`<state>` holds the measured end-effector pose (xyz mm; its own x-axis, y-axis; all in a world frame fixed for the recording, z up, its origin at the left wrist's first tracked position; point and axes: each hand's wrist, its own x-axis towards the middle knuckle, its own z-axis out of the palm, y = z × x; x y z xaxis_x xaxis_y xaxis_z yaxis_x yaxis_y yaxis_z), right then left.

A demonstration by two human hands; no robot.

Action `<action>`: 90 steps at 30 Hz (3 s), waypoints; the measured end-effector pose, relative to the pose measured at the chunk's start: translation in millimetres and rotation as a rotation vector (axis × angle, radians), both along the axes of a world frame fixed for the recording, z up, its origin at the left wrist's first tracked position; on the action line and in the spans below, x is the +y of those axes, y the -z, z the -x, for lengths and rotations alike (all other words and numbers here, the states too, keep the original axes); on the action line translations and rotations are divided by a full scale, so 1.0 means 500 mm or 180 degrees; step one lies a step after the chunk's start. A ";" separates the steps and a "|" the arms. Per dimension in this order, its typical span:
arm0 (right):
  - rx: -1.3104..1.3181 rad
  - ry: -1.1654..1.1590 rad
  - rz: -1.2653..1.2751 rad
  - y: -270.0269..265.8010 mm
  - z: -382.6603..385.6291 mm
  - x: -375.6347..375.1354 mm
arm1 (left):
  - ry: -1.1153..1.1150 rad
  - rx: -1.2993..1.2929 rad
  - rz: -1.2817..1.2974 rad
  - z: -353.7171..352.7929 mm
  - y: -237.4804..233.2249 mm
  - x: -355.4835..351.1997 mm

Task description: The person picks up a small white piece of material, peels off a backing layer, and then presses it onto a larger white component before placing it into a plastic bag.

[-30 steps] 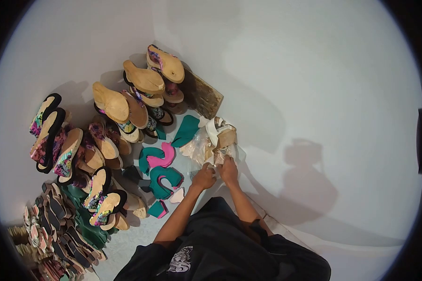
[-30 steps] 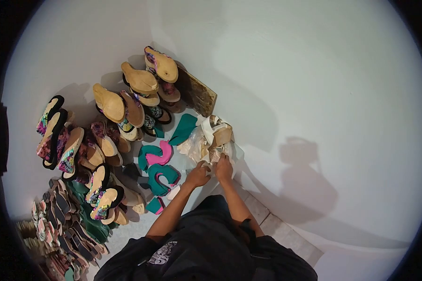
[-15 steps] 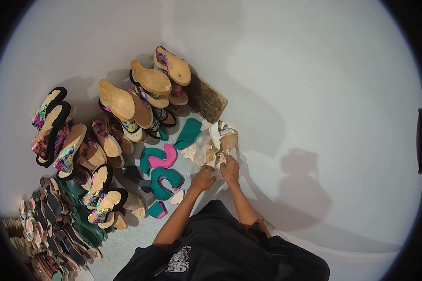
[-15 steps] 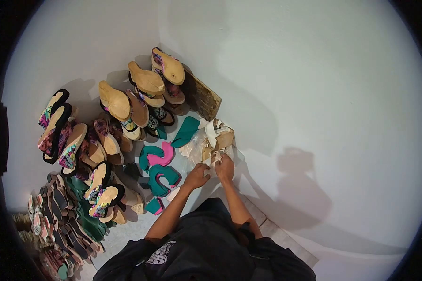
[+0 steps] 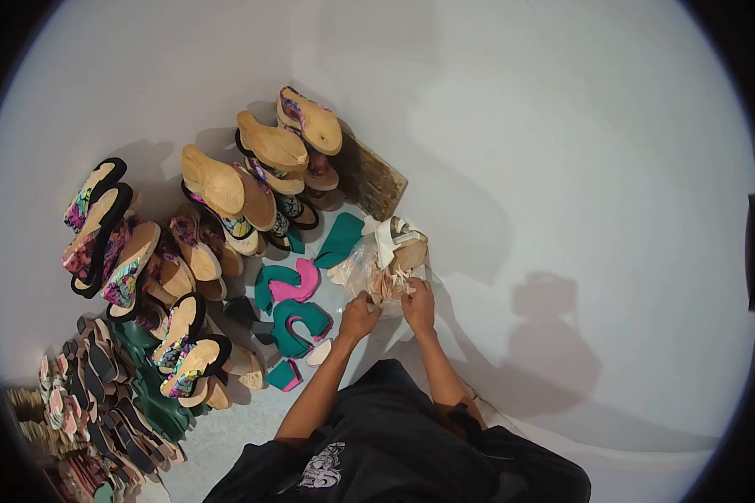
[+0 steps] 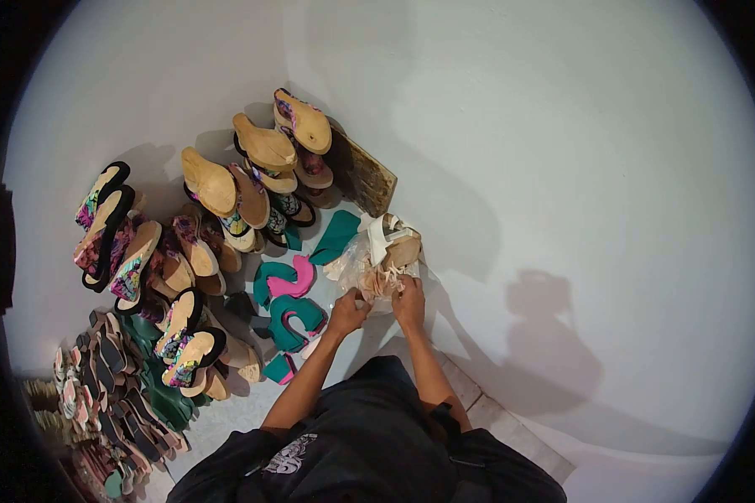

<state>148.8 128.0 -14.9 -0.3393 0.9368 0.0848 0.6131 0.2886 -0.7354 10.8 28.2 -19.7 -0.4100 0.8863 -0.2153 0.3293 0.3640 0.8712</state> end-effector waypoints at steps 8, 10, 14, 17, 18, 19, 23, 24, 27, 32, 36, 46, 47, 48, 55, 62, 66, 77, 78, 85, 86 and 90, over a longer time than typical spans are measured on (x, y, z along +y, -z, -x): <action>0.0954 -0.1359 0.1017 0.096 0.011 -0.001 | -0.0496 0.0323 0.0023 0.003 -0.010 0.037; 0.0764 -0.1255 0.0930 0.065 0.009 -0.011 | -0.0549 0.0169 -0.0154 0.005 0.013 0.040; 0.0598 -0.0853 0.0855 0.002 0.012 -0.017 | -0.0700 0.0188 -0.0217 0.011 0.022 0.030; 0.0695 -0.1062 0.1026 -0.031 0.017 -0.017 | -0.0652 -0.0206 -0.0280 0.014 0.007 0.018; 0.0700 -0.1051 0.1025 -0.019 0.015 -0.017 | -0.0612 -0.0421 -0.0342 0.015 0.005 0.017; 0.0787 -0.1036 0.0992 -0.007 0.017 -0.014 | -0.0606 -0.0417 -0.0348 0.014 0.001 0.017; 0.0850 -0.0912 0.1124 0.014 0.013 -0.008 | -0.0807 -0.0238 -0.0672 0.016 -0.008 0.014; 0.0855 -0.0919 0.1117 0.017 0.014 -0.003 | -0.0898 -0.0138 -0.0818 0.018 -0.012 0.014; 0.0769 -0.0305 0.0695 0.019 0.006 0.005 | -0.0874 -0.0754 -0.0455 0.026 -0.074 0.006; 0.0185 0.0222 -0.1109 -0.031 0.011 0.003 | -0.0953 -0.1726 -0.0756 0.043 -0.074 -0.006; 0.1334 -0.1053 0.1722 -0.064 0.030 -0.004 | -0.1078 -0.2217 -0.0614 0.040 -0.082 -0.021; 0.0492 -0.0101 0.0284 -0.029 0.038 -0.029 | -0.1494 -0.2074 -0.0557 0.034 -0.045 -0.052; 0.0500 -0.0111 0.0282 -0.029 0.042 -0.034 | -0.1511 -0.2112 -0.0533 0.033 -0.044 -0.053; 0.0290 -0.0177 0.0083 -0.021 0.046 -0.037 | -0.1526 -0.2146 -0.0513 0.033 -0.046 -0.052; 0.0496 0.0347 0.0200 0.007 0.038 -0.022 | -0.1502 -0.2079 -0.0497 0.029 -0.059 -0.049; 0.0746 0.0655 -0.0349 -0.026 0.006 0.024 | -0.1510 -0.2233 -0.0544 0.019 -0.054 -0.035; 0.1969 0.0177 0.1050 -0.032 0.004 0.023 | -0.1351 -0.2155 -0.0441 0.019 -0.062 -0.033; 0.1326 0.0419 0.0654 0.020 -0.005 0.004 | -0.1461 -0.2348 -0.0690 0.016 -0.047 -0.038; 0.1029 0.0392 0.0476 0.026 -0.010 0.007 | -0.1419 -0.2352 -0.0646 0.018 -0.045 -0.039; 0.0320 0.0296 -0.0303 0.017 -0.015 0.004 | -0.1445 -0.2483 -0.0511 0.022 -0.047 -0.041; 0.0320 0.0305 -0.0309 0.007 -0.015 0.001 | -0.1424 -0.2480 -0.0502 0.022 -0.048 -0.042; -0.0105 0.0105 -0.0241 -0.004 -0.010 -0.013 | -0.1400 -0.2439 -0.0427 0.020 -0.048 -0.038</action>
<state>153.9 121.7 -13.1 -0.3122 0.9389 0.1451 0.6468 0.3219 -0.6914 0.7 9.4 4.2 -0.5050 0.7202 -0.4757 -0.5063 0.1993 0.8390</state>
